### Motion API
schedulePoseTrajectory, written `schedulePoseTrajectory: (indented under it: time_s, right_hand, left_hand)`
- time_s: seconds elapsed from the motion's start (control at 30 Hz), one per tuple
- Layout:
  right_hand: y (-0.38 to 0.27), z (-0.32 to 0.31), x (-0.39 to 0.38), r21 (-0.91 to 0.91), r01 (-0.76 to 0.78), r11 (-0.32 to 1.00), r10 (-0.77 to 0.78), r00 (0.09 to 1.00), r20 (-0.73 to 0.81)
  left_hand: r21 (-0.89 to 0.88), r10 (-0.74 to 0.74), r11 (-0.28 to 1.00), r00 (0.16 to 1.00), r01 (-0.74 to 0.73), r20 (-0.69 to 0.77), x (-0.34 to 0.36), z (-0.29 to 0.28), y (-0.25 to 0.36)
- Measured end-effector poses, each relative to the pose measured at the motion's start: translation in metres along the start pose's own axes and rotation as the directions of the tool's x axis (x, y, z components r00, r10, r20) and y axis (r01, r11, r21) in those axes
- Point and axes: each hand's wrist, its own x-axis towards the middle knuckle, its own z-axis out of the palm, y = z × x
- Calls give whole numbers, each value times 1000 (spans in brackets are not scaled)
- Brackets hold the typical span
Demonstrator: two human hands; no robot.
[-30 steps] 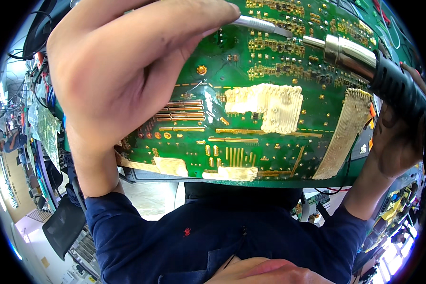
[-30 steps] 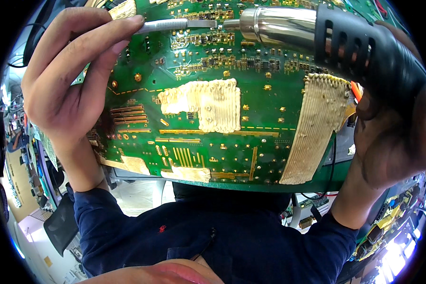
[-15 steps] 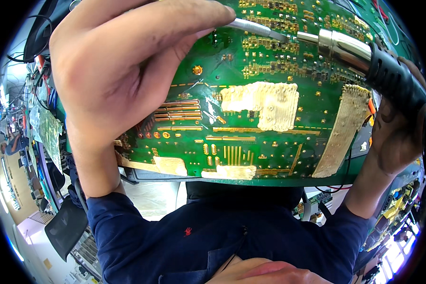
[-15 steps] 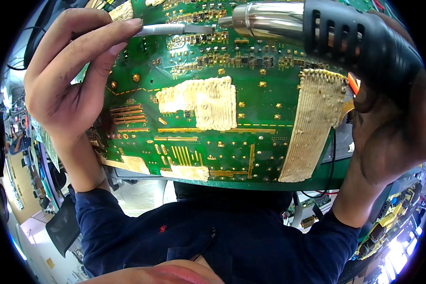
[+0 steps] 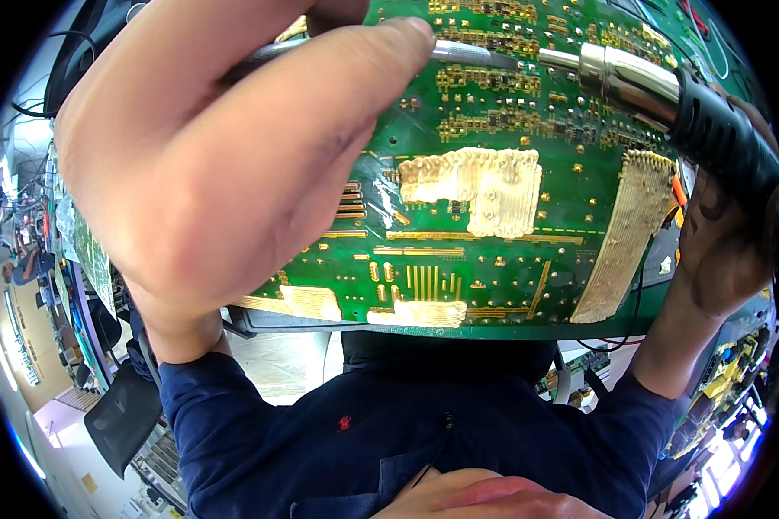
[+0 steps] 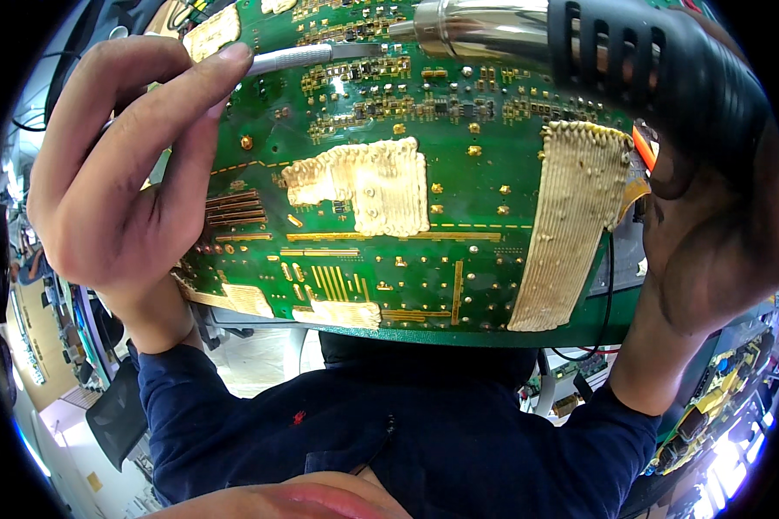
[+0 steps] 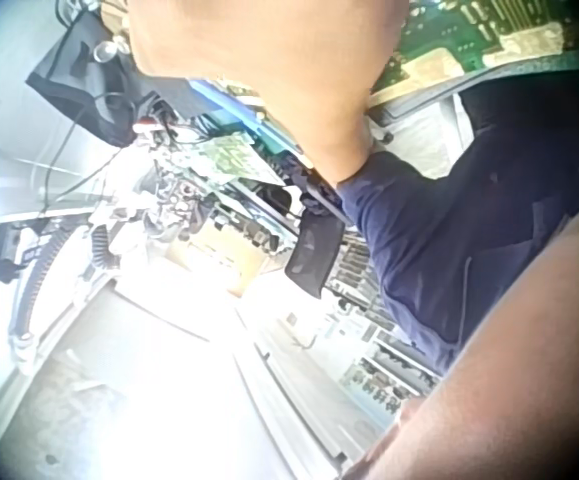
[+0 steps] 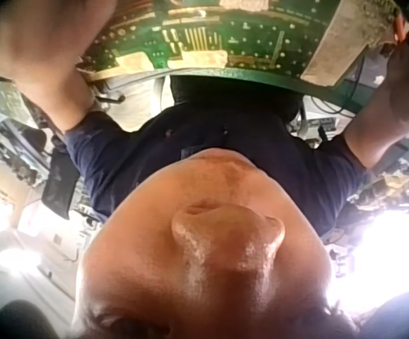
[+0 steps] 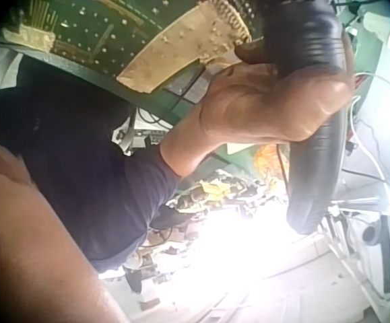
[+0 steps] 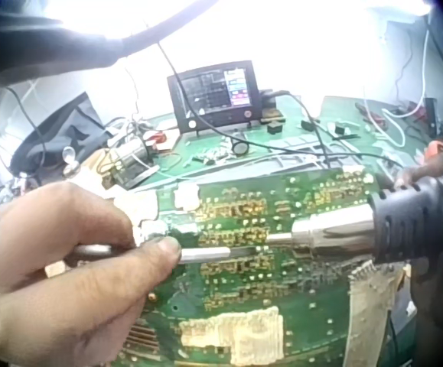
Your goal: The person uses a heat gun and a metal tool to work on components on a green circuit board. They move the heat gun over the board while using the tool to nudge small parts, handling the board one section at a time.
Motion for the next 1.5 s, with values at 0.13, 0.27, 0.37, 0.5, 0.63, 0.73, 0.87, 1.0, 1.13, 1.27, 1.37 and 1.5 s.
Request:
schedulePoseTrajectory:
  time_s: [0.13,0.27,0.37,0.5,0.63,0.73,0.87,1.0,1.13,1.27,1.37,1.5]
  right_hand:
    - [2,-2,1,29,-7,1000,8,1000,-27]
    - [1,-2,3,101,-36,994,43,997,-63]
    - [2,-3,2,123,-45,991,51,998,-44]
    - [2,-1,2,167,-42,985,57,995,-86]
    - [3,4,1,160,-30,987,52,989,-136]
    - [5,4,0,111,-22,994,38,989,-145]
    - [4,1,1,181,-25,983,46,993,-111]
    - [4,-2,1,77,-10,997,16,997,-74]
    - [4,-6,2,116,-18,993,24,998,-57]
    - [5,-7,1,81,-1,997,8,997,-82]
    - [7,-5,1,76,16,997,-9,996,-92]
    - [8,-8,0,175,15,985,-5,998,-55]
  left_hand:
    - [26,49,998,998,-50,25,2,-4,0]
    - [-2,47,999,999,-47,17,3,-3,0]
    - [-25,5,1000,1000,-5,-2,2,0,0]
    - [-40,-22,999,999,20,-28,-5,5,-2]
    - [-49,-47,998,998,46,-33,-7,7,-1]
    - [-63,-73,995,997,72,-18,-7,7,0]
    - [-72,-94,993,996,93,0,-10,7,1]
    - [-69,-111,991,994,112,19,-7,5,3]
    - [-95,-78,992,997,80,20,-8,6,-2]
    - [-106,-76,991,997,78,17,-6,5,-2]
    - [-99,-113,988,993,115,22,-5,5,3]
    - [-95,-120,988,993,121,13,-6,7,3]
